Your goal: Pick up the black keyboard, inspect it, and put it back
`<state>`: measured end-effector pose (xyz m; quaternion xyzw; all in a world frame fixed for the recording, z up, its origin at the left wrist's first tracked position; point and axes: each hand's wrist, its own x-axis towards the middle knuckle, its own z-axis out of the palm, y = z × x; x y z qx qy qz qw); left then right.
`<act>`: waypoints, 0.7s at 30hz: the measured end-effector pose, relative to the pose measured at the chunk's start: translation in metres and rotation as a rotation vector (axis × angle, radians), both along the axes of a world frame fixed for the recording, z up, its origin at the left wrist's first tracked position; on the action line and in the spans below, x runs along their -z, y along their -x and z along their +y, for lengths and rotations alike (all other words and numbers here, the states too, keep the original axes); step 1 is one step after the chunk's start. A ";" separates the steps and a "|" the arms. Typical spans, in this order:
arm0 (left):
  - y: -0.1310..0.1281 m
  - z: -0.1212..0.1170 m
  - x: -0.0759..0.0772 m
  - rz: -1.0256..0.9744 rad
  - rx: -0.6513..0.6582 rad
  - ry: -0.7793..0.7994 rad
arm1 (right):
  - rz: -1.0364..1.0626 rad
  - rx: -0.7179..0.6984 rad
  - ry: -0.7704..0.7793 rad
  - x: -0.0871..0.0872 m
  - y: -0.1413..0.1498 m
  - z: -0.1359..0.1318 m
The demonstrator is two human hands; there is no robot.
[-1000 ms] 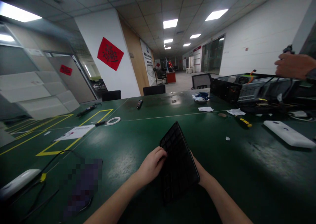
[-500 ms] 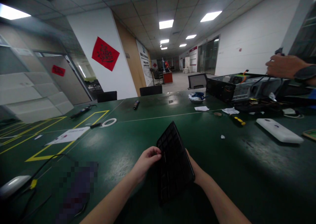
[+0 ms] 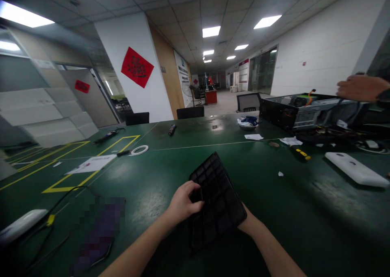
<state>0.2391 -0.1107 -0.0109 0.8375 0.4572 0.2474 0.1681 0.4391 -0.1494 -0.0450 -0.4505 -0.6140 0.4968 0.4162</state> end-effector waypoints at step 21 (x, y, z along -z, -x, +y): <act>0.201 0.138 -0.013 0.464 -1.011 0.212 | -0.375 -0.113 0.026 -0.002 0.004 0.007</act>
